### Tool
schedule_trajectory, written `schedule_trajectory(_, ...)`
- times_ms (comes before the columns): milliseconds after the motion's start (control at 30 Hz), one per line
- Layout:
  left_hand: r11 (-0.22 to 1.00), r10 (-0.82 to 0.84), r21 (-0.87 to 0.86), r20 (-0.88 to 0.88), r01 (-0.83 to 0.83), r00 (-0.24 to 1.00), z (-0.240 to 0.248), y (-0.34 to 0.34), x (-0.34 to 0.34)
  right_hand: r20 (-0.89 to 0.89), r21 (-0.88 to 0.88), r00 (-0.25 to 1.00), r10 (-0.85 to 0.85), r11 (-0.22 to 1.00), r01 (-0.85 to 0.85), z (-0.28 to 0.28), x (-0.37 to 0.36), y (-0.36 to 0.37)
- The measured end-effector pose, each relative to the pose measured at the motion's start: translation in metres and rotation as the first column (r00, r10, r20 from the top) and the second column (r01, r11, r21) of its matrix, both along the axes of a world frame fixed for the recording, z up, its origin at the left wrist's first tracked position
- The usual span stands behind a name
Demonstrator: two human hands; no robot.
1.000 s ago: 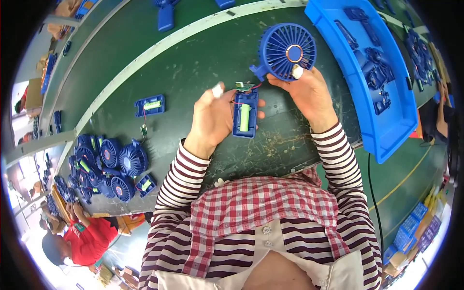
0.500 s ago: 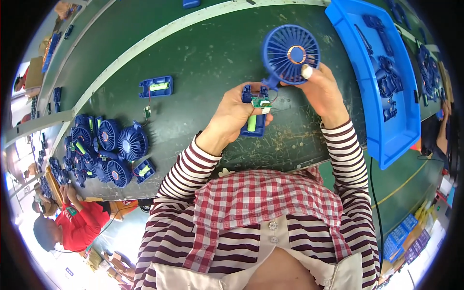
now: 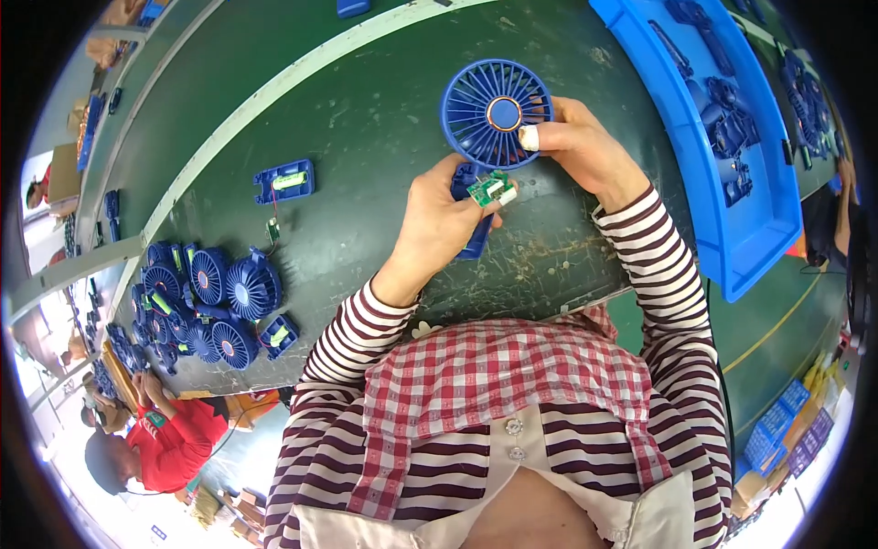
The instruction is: The person assembles portable electric fans by fitting circuit boards and wires into handle casings, snapping on plastic back covers by hand, and pressing the power buttons to test them.
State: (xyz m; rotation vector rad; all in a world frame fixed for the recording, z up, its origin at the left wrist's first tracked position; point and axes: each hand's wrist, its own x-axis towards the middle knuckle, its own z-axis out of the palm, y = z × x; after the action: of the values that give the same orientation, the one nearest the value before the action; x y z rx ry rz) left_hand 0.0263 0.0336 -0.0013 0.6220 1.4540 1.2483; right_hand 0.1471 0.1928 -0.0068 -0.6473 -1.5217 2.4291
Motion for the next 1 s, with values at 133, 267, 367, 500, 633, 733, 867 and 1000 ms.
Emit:
schedule_trajectory(133,0.997,0.048,0.065,-0.113,-0.041,0.992,-0.007,0.003,0.001,0.023,-0.02,0.999,0.043,0.999,-0.043,-0.005,0.0,0.006)
schedule_trajectory(267,0.995,0.047,0.097,-0.206,-0.028,0.977,-0.001,0.007,0.004,0.006,-0.014,1.0,0.021,1.0,-0.021,-0.004,0.002,0.006)
schedule_trajectory(367,0.99,0.115,0.085,-0.005,-0.114,0.993,-0.002,0.009,0.005,0.058,0.099,0.998,-0.015,0.995,0.01,-0.005,0.0,0.003)
schedule_trajectory(500,0.969,0.242,-0.11,0.214,-0.222,0.946,-0.002,0.011,-0.006,-0.164,0.847,0.945,-0.284,0.45,0.283,-0.008,0.012,-0.026)
schedule_trajectory(633,0.955,0.296,-0.114,0.332,-0.273,0.896,-0.001,0.011,-0.004,-0.355,0.931,0.924,-0.141,0.035,0.363,0.001,0.014,-0.051)
schedule_trajectory(733,0.944,0.329,-0.086,0.355,-0.32,0.875,0.004,0.013,0.001,-0.394,0.919,0.913,-0.106,-0.052,0.391,-0.004,0.003,-0.056)
schedule_trajectory(867,0.953,0.298,-0.085,0.415,-0.289,0.86,-0.002,0.009,0.001,-0.438,0.895,0.897,-0.061,-0.127,0.428,-0.006,-0.001,-0.057)
schedule_trajectory(1000,0.954,0.295,-0.068,0.404,-0.293,0.866,-0.003,0.007,0.001,-0.432,0.893,0.901,-0.035,-0.16,0.421,-0.003,0.001,-0.063)
